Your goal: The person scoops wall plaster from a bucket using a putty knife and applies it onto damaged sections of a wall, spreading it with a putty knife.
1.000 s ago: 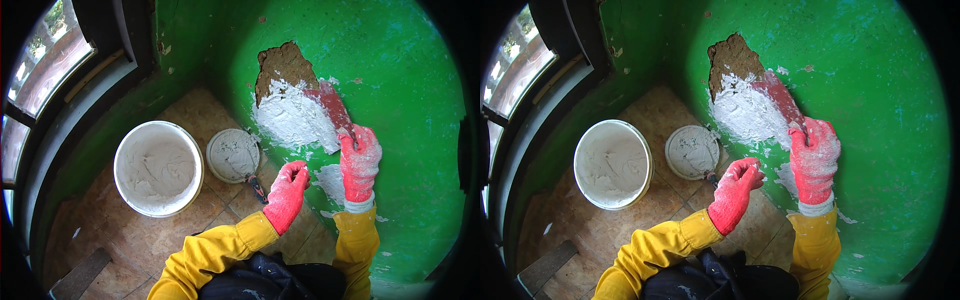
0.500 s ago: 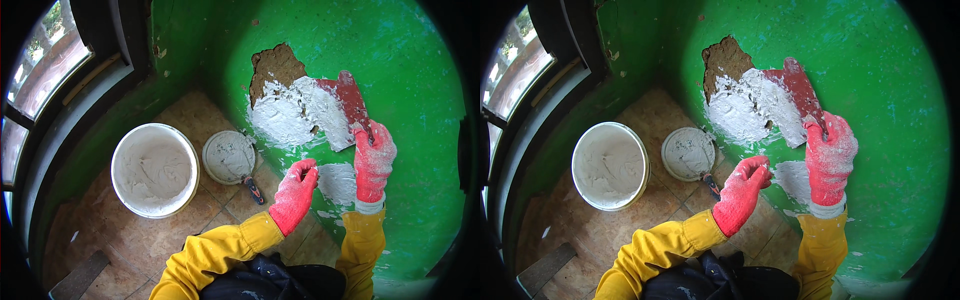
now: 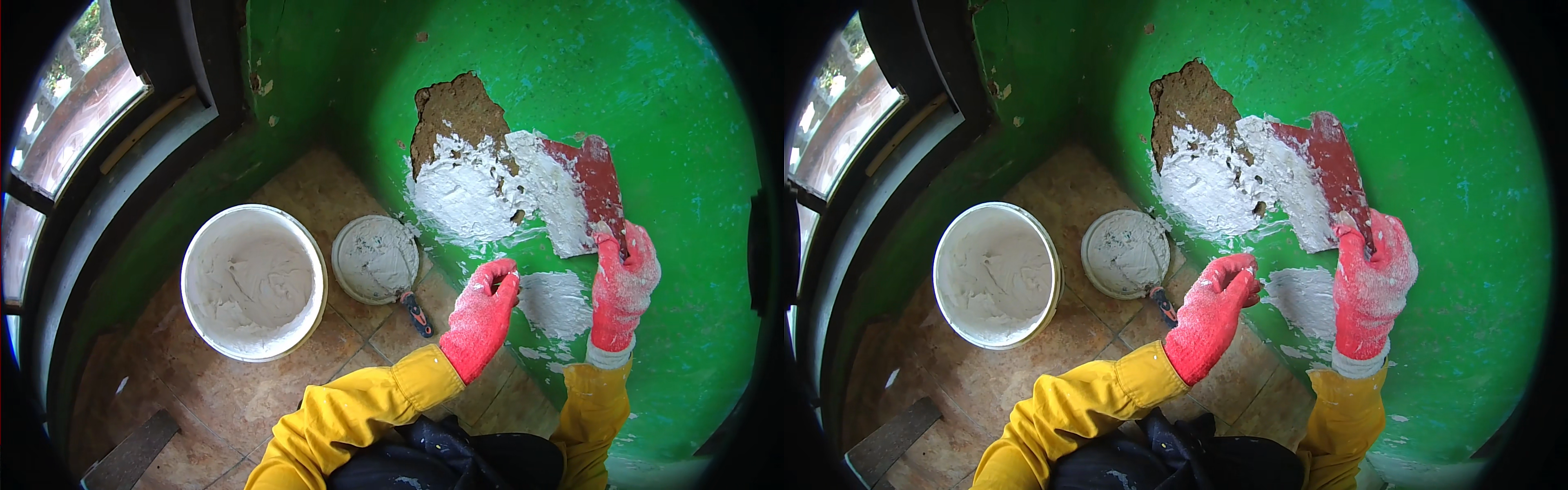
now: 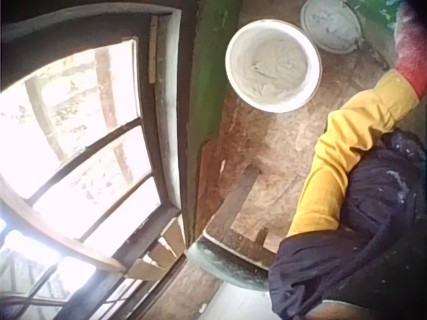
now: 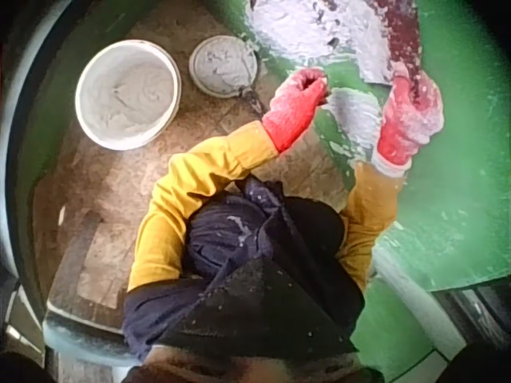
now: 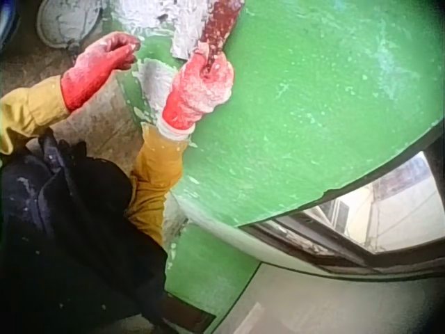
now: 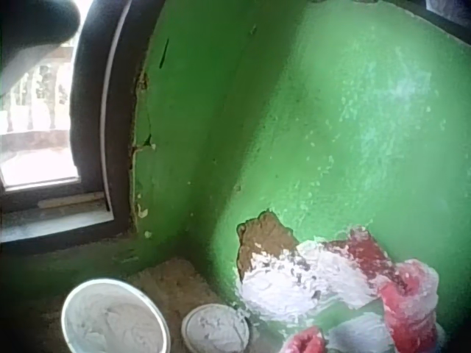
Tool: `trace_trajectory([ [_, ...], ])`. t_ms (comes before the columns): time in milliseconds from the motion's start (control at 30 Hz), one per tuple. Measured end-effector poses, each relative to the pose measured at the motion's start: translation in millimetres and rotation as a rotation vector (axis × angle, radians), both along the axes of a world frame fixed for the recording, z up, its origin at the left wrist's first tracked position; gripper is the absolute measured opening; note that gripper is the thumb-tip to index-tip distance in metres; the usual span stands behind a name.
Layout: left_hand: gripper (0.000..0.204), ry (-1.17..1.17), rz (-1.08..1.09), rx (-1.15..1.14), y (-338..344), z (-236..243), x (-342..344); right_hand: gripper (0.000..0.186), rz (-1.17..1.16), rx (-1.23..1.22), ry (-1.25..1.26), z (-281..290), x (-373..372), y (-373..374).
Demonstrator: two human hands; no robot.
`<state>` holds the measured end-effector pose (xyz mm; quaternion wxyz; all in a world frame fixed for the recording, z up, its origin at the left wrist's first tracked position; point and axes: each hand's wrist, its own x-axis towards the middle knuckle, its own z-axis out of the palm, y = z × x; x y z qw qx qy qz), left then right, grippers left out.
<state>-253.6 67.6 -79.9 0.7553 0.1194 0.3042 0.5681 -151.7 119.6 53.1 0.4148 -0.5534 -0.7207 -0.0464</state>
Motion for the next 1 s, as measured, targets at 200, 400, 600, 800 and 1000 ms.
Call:
trace_trajectory([
  [200,0.030,-0.007,-0.011,0.001,0,-1,3,0.014,-0.048,-0.014,-0.164,6,-1,-16],
  [400,0.030,-0.029,0.009,-0.017,-1,2,4,0.014,-0.017,-0.048,0.073,0,-2,-23],
  [600,0.030,0.026,0.006,-0.017,-2,-4,0,0.012,-0.088,-0.018,0.040,-9,9,-33],
  [800,0.031,-0.019,0.011,-0.036,-2,-4,2,0.013,-0.016,-0.034,-0.082,-27,7,-24],
  [1000,0.029,0.021,0.031,-0.025,-3,-6,0,0.014,-0.068,-0.049,-0.074,-10,4,-31],
])
